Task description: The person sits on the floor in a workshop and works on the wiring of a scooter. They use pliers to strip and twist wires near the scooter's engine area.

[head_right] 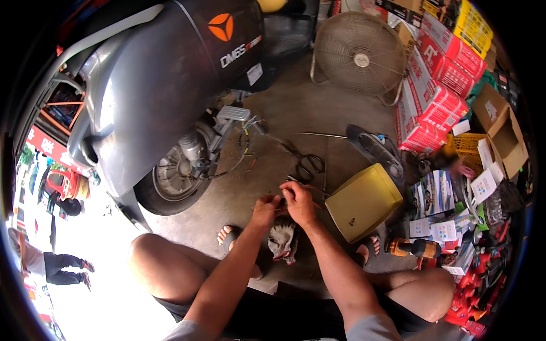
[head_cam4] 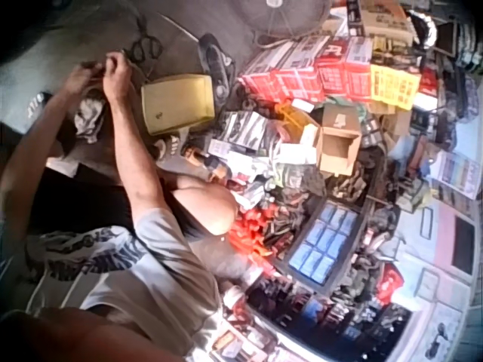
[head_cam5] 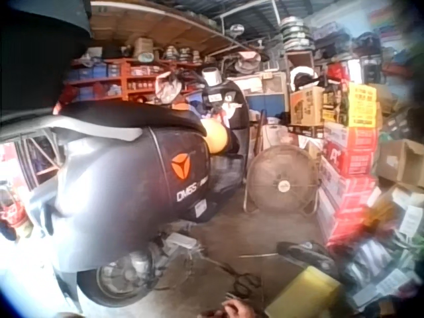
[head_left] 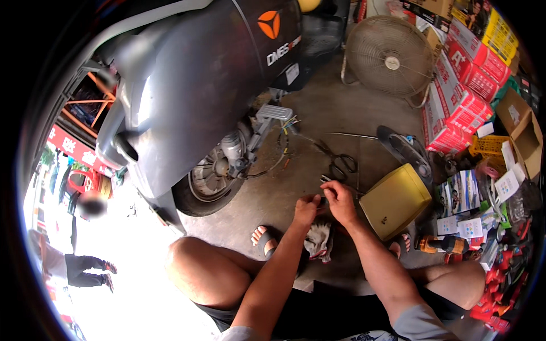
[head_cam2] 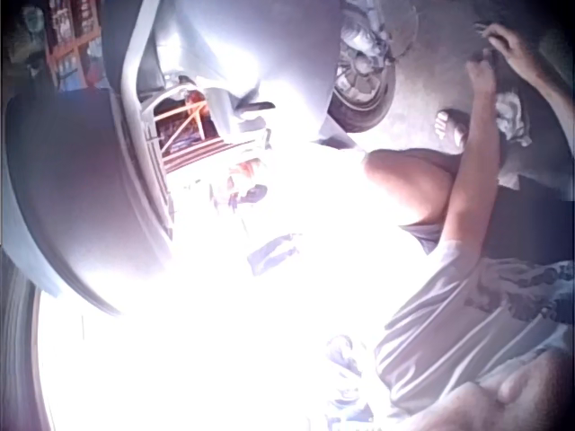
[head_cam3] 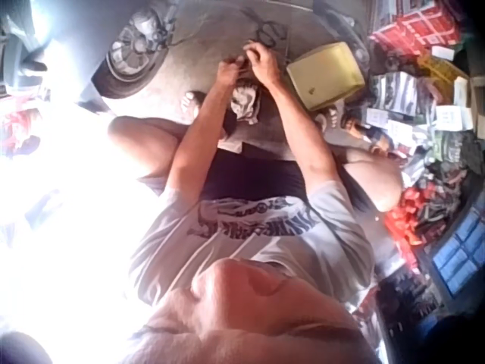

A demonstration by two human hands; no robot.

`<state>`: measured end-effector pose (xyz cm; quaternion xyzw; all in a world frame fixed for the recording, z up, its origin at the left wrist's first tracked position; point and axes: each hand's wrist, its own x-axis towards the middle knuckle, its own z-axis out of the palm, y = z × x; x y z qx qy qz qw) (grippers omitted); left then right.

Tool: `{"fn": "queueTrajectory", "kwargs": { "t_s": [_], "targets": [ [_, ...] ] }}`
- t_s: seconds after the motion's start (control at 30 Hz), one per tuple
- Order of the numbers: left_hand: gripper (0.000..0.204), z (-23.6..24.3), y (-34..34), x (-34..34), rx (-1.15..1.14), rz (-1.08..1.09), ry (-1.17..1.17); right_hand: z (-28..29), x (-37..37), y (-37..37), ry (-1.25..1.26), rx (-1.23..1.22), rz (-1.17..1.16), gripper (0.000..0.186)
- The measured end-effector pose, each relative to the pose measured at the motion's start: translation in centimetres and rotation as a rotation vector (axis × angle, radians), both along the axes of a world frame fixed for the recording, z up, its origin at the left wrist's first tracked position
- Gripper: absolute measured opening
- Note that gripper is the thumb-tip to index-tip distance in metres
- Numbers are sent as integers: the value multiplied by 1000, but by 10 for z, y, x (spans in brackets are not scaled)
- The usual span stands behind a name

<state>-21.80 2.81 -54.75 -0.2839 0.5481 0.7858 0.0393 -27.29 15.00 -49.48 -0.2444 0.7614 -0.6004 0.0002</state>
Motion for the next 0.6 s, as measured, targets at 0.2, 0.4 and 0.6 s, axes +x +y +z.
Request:
{"fn": "queueTrajectory", "kwargs": {
  "t_s": [0.2, 0.4, 0.6],
  "targets": [
    [32, 31, 16, -1, -431, -23, -72, -8, 0, 2, 2, 52, -46, 11],
    [33, -5, 14, 3, -840, 136, 78, -10, 4, -5, -33, 25, -46, 9],
    [35, 32, 23, -1, -512, 56, -31, -18, -4, 6, 16, 42, -86, 8]
  ]
}}
